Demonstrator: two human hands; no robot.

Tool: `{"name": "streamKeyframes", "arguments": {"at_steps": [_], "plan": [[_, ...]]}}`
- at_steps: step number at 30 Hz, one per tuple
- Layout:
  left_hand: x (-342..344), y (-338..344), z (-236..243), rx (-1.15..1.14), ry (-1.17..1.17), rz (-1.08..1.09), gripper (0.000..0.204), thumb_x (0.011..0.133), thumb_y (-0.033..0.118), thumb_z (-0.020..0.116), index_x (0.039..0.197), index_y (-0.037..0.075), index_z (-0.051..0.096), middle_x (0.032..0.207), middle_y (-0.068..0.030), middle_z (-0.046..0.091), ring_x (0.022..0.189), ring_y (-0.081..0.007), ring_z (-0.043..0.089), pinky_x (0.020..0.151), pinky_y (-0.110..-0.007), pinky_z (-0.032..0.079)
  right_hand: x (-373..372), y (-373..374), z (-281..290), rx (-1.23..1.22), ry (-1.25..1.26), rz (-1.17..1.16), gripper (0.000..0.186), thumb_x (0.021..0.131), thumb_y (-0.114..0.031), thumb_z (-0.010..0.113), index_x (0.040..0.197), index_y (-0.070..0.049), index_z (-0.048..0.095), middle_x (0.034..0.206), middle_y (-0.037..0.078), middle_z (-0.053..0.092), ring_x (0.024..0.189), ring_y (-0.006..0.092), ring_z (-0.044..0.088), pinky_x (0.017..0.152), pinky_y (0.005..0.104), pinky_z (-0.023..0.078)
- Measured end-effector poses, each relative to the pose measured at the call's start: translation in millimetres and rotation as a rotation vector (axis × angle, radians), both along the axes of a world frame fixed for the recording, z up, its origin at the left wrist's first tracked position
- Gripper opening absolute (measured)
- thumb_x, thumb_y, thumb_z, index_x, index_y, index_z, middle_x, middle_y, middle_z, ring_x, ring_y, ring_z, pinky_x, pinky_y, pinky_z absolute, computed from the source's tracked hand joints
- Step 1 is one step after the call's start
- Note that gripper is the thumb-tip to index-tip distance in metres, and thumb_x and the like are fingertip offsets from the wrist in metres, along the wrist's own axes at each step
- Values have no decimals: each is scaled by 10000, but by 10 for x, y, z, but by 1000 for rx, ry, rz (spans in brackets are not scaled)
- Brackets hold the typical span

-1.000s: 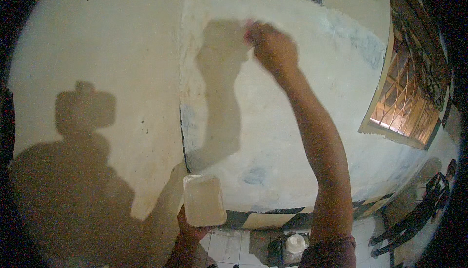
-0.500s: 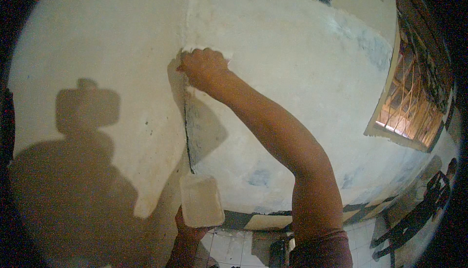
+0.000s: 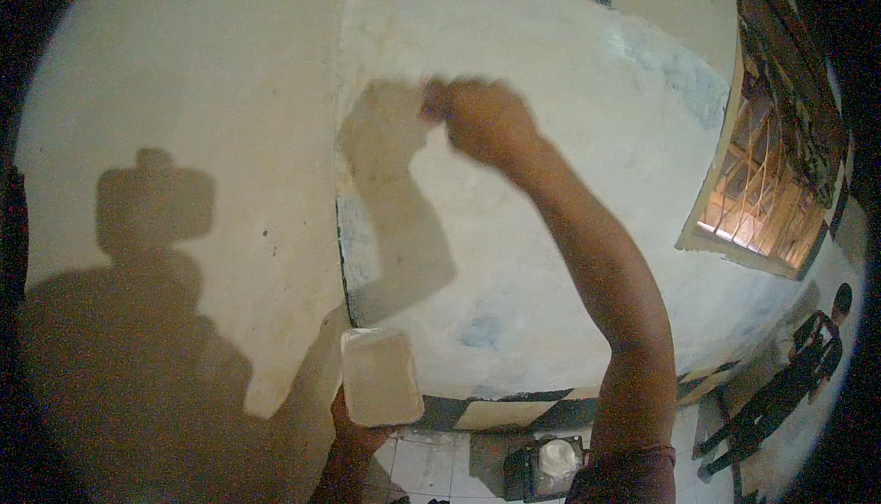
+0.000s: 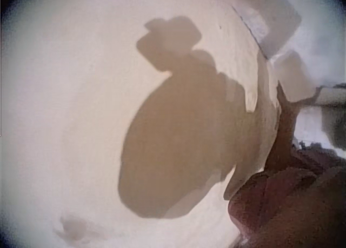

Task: The person applies white putty to a wall using a putty knife, taking material from a plastic container and spreading it across the wall surface.

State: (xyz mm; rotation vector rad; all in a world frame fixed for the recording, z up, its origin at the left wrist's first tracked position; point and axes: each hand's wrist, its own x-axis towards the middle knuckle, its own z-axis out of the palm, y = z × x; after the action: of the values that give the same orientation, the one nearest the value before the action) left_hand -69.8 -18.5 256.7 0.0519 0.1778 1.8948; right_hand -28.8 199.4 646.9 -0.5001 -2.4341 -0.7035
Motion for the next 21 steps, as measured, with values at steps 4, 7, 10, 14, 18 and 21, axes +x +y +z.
{"name": "streamKeyframes", "arguments": {"at_steps": [4,7,10,14,18,21], "plan": [[15,-3,-15,3,23,19,601,920,542,353,1357,141,451,1243,-106,576,1096,-360,591,798,-622,505,45,249,694,158,687,-147,226,855,-241,586,1018,-87,618,875,159,689,858,366,665,723,490,535],[39,60,-108,107,-4,-18,602,921,538,361,1359,135,447,1238,-107,578,1085,-363,597,789,-627,511,-185,677,869,58,762,-205,241,846,-216,584,1066,-139,643,937,136,695,868,371,664,772,472,527],[63,59,-14,105,1,-28,599,923,531,368,1361,130,445,1233,-107,580,1086,-366,597,798,-627,512,-844,790,369,181,414,55,310,802,-160,603,1108,-160,652,1016,124,674,933,347,650,794,460,530],[6,-85,65,-16,19,46,591,924,519,375,1357,123,448,1233,-111,579,1094,-364,595,807,-620,514,-1263,-278,-381,-72,-104,123,265,918,-260,568,1160,-154,593,991,159,667,896,371,658,749,472,535],[0,-39,-25,2,-4,56,586,923,518,377,1358,132,451,1251,-114,570,1106,-363,588,827,-633,499,-947,-273,-53,197,61,221,245,909,-229,568,1133,-133,583,995,140,670,823,337,672,686,447,552],[14,15,-22,59,23,4,586,925,524,369,1362,141,449,1262,-112,564,1117,-363,580,845,-638,487,-649,191,347,465,202,123,237,908,-222,561,1135,-157,581,1047,108,664,844,310,671,709,432,550]]}}
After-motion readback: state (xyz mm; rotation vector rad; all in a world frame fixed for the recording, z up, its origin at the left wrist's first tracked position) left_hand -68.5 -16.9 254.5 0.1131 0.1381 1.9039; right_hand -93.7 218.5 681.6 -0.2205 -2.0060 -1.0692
